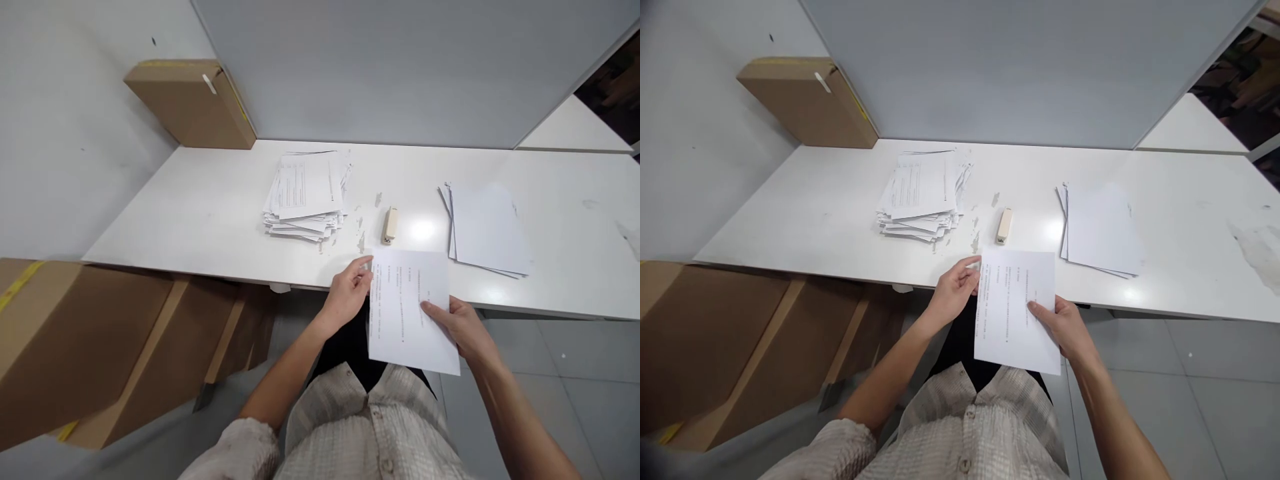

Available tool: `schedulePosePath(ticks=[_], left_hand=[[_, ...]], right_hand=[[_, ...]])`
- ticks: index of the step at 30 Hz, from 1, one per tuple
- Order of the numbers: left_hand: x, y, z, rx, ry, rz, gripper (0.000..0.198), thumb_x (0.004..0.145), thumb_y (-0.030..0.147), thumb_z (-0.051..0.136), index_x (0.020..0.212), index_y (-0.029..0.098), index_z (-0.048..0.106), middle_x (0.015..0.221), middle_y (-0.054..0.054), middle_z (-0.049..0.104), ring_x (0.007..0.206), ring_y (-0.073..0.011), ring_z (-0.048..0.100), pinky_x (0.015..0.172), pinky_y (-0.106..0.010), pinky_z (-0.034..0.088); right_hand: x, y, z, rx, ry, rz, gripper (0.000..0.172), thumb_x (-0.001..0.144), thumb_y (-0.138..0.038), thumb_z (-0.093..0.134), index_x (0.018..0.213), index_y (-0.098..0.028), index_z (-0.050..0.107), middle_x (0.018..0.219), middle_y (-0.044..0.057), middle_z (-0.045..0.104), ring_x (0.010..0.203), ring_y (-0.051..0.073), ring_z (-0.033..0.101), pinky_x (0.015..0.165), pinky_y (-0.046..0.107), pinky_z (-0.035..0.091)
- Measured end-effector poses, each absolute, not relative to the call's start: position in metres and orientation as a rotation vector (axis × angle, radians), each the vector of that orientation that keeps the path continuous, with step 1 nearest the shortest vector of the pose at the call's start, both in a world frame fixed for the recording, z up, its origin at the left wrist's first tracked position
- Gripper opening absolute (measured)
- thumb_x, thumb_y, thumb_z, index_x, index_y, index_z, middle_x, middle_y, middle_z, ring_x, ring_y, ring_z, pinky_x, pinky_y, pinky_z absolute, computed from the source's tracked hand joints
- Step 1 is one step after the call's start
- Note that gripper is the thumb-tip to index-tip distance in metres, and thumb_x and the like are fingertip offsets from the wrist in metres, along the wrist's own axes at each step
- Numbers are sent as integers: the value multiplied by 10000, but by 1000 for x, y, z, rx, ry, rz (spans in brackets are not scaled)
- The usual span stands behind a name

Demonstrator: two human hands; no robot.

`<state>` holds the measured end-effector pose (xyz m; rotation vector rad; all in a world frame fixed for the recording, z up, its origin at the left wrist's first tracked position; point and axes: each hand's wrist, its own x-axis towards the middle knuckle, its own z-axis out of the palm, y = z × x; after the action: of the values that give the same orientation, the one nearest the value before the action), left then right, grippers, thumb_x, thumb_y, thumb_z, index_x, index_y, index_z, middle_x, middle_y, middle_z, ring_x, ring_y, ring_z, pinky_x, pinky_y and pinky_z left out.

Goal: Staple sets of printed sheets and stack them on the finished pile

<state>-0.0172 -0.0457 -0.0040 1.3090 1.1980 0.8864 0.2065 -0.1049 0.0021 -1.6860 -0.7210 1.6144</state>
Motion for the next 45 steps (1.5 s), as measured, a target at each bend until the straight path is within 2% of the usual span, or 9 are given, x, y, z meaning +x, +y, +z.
schedulePosePath(ticks=[8, 20, 24, 27, 30, 33, 36, 40, 45], left_hand=[[2, -24, 1, 1536, 1212, 715, 205, 814, 270, 552, 922, 199, 712, 910, -51, 711, 810, -166, 645, 733, -283, 530], [13, -2, -4, 1435, 1295, 662, 154, 760, 215, 601, 835, 183, 731, 770, -46, 706, 642, -135, 616, 649, -278, 522], [14, -1, -6, 1423, 1280, 664, 150, 760, 203, 593, 814, 182, 731, 760, -42, 709, 585, -126, 603, 599, -270, 512], [14, -1, -5, 1409, 1287, 657, 149, 755, 192, 588, 806, 185, 728, 745, -36, 707, 536, -117, 589, 568, -264, 506], [14, -1, -5, 1387, 1300, 653, 149, 752, 189, 594, 820, 178, 726, 740, -37, 705, 502, -108, 578, 549, -258, 502], [15, 0, -6, 1380, 1297, 657, 149, 757, 196, 596, 830, 167, 723, 720, -38, 698, 482, -104, 569, 546, -256, 500], [15, 0, -6, 1395, 1308, 647, 156, 760, 206, 594, 837, 159, 721, 649, -28, 676, 456, -101, 552, 555, -261, 500], [16, 0, -7, 1401, 1318, 634, 163, 764, 228, 591, 834, 163, 723, 610, -16, 657, 442, -98, 543, 572, -267, 503], [16, 1, -10, 1399, 1317, 634, 154, 758, 207, 581, 808, 168, 721, 612, -5, 653, 447, -92, 546, 572, -262, 506]], right_hand=[[222, -89, 6, -1776, -697, 1578, 312, 668, -389, 746, 882, -174, 673, 794, 101, 733, 657, 276, 693, 528, 384, 573], [229, -81, 5, -1817, -802, 1522, 381, 685, -473, 710, 938, -200, 634, 837, 90, 724, 640, 262, 676, 561, 395, 555], [241, -84, 17, -2140, -1195, 1012, 515, 724, -581, 613, 1072, -201, 584, 802, 84, 700, 598, 241, 642, 530, 366, 501], [243, -76, 32, -2228, -1408, 519, 565, 771, -601, 536, 1164, -195, 544, 890, 110, 679, 699, 247, 634, 575, 366, 489], [230, -46, 46, -2002, -1582, 356, 507, 832, -572, 465, 1171, -204, 551, 1026, 124, 644, 833, 245, 617, 664, 375, 496], [205, 7, 50, -1730, -1795, 225, 486, 882, -548, 385, 1185, -207, 554, 1195, 134, 565, 1083, 274, 526, 846, 423, 454], [179, 63, 45, -1642, -2009, 226, 538, 905, -567, 290, 1223, -210, 538, 1355, 139, 444, 1280, 320, 334, 975, 506, 340], [152, 105, 29, -1712, -2272, 343, 596, 908, -593, 191, 1270, -241, 508, 1451, 117, 331, 1354, 370, 175, 997, 593, 244], [142, 109, 12, -1770, -2476, 352, 612, 917, -571, 141, 1293, -235, 487, 1477, 115, 289, 1371, 367, 132, 1023, 598, 186]])
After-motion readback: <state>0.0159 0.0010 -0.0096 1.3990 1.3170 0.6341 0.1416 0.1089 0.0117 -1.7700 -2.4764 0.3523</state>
